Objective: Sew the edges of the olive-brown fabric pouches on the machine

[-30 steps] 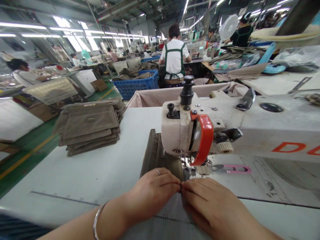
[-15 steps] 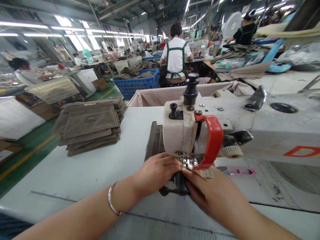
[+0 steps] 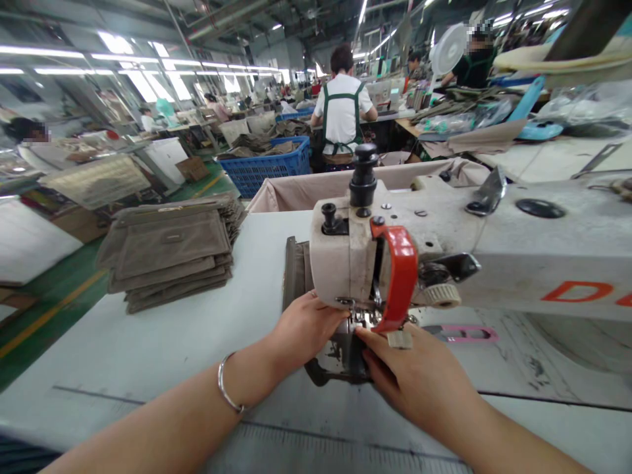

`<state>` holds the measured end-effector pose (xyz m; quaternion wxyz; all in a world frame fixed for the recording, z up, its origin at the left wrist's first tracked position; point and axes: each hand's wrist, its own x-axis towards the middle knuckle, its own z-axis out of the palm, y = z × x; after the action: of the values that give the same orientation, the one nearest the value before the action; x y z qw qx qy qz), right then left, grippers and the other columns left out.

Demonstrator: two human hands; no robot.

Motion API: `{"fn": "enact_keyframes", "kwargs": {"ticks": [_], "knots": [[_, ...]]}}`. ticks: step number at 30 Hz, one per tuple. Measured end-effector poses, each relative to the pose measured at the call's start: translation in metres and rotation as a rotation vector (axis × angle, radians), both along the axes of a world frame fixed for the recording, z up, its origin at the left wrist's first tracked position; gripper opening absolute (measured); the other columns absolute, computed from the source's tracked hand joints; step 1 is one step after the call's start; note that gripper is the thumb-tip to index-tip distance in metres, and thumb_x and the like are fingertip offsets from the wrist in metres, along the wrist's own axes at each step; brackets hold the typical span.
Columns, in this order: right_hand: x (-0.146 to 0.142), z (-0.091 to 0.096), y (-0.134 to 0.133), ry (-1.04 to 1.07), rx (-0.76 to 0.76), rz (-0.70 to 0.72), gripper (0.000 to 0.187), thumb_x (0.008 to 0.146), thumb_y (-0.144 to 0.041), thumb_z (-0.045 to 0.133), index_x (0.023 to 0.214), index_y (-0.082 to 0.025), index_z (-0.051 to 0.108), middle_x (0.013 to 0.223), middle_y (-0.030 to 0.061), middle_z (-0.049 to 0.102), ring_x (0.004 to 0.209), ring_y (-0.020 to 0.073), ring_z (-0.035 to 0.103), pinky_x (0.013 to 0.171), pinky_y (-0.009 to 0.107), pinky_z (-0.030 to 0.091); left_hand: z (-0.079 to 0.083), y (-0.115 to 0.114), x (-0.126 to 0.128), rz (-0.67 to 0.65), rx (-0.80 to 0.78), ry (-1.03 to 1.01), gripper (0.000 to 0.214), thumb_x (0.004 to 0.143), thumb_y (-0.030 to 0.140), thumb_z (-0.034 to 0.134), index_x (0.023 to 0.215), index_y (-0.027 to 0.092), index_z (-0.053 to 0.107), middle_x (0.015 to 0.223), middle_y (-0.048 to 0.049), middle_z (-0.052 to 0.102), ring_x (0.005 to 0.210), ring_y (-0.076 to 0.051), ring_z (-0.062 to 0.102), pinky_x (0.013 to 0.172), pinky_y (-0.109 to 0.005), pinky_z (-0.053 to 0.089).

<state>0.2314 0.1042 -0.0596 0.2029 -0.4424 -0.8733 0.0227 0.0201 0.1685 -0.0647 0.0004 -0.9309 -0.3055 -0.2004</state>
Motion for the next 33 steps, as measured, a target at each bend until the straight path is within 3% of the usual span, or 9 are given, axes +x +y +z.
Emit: {"fn": "enact_keyframes", "kwargs": {"ticks": [7,10,16,20,24,27,33], "knots": [[0.001,0.002,-0.001,0.013,-0.029,0.022,0.03,0.091,-0.019,0.045,0.115,-0.016,0.062,0.09,0.0096,0.065,0.079,0.026,0.056,0.067,0.039,0.048,0.02,-0.017,0.003,0.151,-0.017,-0.025,0.016,0.09,0.015,0.053,0.099,0.017,0.066,0.099,-0.0054,0.07,0.102,-0.023,0.062,0.097,-0.04,0.048],[0.001,0.002,0.0,0.021,-0.043,0.012,0.028,0.091,-0.019,0.046,0.114,-0.017,0.063,0.09,0.009,0.065,0.079,0.025,0.056,0.068,0.038,0.047,0.03,-0.025,0.004,0.15,-0.066,0.038,0.014,0.088,0.013,0.054,0.095,0.016,0.066,0.094,-0.0054,0.069,0.096,-0.023,0.062,0.094,-0.041,0.05],[0.002,0.002,-0.001,0.034,-0.021,0.018,0.027,0.09,-0.019,0.047,0.113,-0.017,0.063,0.087,0.0078,0.064,0.08,0.0235,0.056,0.069,0.036,0.047,0.032,-0.023,-0.004,0.171,-0.158,0.047,0.019,0.088,0.022,0.057,0.105,0.019,0.065,0.104,-0.0057,0.066,0.103,-0.025,0.059,0.094,-0.044,0.048],[0.006,0.003,-0.002,0.052,-0.034,0.062,0.026,0.089,-0.018,0.049,0.111,-0.019,0.064,0.089,0.0069,0.063,0.081,0.0226,0.056,0.072,0.037,0.047,0.045,-0.042,-0.017,0.222,-0.253,0.118,0.052,0.077,0.039,0.073,0.122,0.019,0.058,0.117,-0.0097,0.061,0.106,-0.029,0.056,0.093,-0.049,0.049],[0.012,0.007,-0.004,0.06,-0.103,0.187,0.03,0.087,-0.015,0.052,0.113,-0.022,0.064,0.089,0.0051,0.064,0.084,0.0216,0.056,0.076,0.037,0.046,0.059,-0.08,-0.02,0.11,-0.382,0.179,0.073,0.064,0.047,0.082,0.126,0.017,0.057,0.123,-0.012,0.058,0.108,-0.03,0.056,0.093,-0.045,0.052],[0.015,0.01,-0.005,0.051,-0.119,0.267,0.031,0.085,-0.015,0.055,0.113,-0.024,0.064,0.089,0.0039,0.063,0.083,0.0198,0.056,0.075,0.036,0.045,0.057,-0.097,-0.016,0.094,-0.38,0.196,0.07,0.064,0.044,0.082,0.124,0.018,0.058,0.122,-0.012,0.059,0.108,-0.031,0.057,0.092,-0.047,0.054],[0.013,0.013,-0.008,0.058,-0.151,0.304,0.024,0.081,-0.017,0.059,0.103,-0.024,0.066,0.09,0.0015,0.062,0.075,0.0177,0.055,0.07,0.034,0.043,0.036,-0.1,-0.01,0.05,-0.257,0.106,0.046,0.082,0.027,0.068,0.125,0.017,0.056,0.126,-0.0101,0.06,0.116,-0.028,0.055,0.098,-0.046,0.052]]}}
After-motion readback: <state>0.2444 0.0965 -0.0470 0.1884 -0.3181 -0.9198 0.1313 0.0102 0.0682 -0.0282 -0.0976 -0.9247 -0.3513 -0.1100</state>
